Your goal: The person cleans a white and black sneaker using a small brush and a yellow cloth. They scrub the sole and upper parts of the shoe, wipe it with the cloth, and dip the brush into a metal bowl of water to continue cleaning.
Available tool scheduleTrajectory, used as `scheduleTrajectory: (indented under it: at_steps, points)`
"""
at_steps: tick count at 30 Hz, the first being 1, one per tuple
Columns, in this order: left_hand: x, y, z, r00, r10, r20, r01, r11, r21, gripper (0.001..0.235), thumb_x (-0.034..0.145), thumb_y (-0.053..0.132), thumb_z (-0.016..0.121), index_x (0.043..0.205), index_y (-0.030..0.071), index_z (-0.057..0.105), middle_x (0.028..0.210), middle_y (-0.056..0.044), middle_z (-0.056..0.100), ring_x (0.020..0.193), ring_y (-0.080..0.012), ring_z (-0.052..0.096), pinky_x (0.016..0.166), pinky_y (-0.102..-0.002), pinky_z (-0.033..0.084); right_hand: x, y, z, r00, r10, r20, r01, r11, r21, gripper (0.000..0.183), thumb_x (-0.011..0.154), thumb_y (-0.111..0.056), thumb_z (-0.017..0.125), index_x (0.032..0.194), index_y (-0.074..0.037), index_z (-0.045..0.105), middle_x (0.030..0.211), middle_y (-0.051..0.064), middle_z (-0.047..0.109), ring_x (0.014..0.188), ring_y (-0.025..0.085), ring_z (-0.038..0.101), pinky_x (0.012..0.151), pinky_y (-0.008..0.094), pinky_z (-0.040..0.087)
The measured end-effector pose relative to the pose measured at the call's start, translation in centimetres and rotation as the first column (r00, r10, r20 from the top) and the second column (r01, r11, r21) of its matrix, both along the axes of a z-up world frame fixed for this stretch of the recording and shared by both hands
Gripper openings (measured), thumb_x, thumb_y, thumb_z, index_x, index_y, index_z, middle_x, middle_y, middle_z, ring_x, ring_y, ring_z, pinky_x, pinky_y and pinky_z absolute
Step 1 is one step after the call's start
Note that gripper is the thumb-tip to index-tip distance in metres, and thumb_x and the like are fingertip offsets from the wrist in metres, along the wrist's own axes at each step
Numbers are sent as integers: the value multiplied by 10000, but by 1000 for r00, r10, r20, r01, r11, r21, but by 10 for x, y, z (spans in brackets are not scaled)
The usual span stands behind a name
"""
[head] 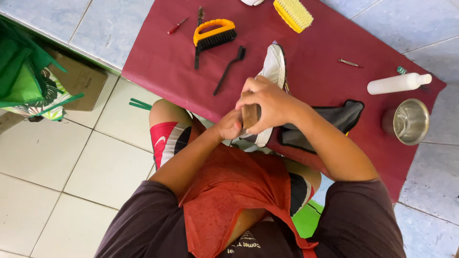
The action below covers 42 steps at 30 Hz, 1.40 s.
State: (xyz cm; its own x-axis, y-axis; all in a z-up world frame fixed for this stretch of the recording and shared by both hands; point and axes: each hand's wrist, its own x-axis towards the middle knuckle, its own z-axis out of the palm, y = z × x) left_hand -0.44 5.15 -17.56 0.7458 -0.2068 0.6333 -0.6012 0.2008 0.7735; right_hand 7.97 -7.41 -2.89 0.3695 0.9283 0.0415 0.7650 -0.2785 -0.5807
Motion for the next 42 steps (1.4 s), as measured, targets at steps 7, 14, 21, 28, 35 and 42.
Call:
scheduleTrajectory:
  at_steps: [7,14,21,28,35,42]
  points:
    - [-2,1,-18,991,49,-125,-19,973,231,1238,888,804,-121,1367,-146,512,1411,-337,554,1372,-484,509,1183,-522,395,21,-10,-8,776,-289,561,274,955,114,563,601,-443,931,1066,-229,697,1108,93,517,929,268,446,797,386,408]
    - [0,5,11,988,29,-154,-26,999,23,981,934,645,19,1009,-81,675,854,-281,669,740,-394,654,633,-474,576,37,-26,-17,859,-239,453,193,970,144,605,489,-418,916,1034,-214,755,1081,79,551,937,326,526,829,423,453]
    - [0,-5,-11,976,-1,-217,-4,1000,-21,968,926,669,-10,965,-25,663,813,-235,652,716,-351,636,593,-433,547,10,-23,-2,981,-63,181,69,997,-28,627,457,-475,925,996,-200,762,1076,78,606,961,329,582,807,409,508]
    - [0,-4,-20,949,-26,-315,33,999,18,1075,878,743,-36,983,-63,667,764,-205,615,690,-298,592,579,-402,518,-10,-20,-17,957,-155,243,127,984,125,605,484,-468,912,1025,-248,752,1092,78,567,943,339,543,810,420,479]
    - [1,10,17,959,7,-284,4,999,38,1039,898,705,-14,1054,-62,670,812,-230,649,720,-304,623,625,-440,563,19,-27,-21,823,-288,489,217,956,197,616,509,-443,934,1052,-222,745,1107,81,533,948,333,516,788,425,478]
    - [-3,11,32,962,31,-270,-21,999,37,1036,929,705,34,1064,-104,666,851,-306,665,736,-404,644,646,-501,582,18,-31,-14,917,-143,372,106,987,117,578,491,-435,929,986,-185,766,1061,117,597,912,344,557,796,451,454]
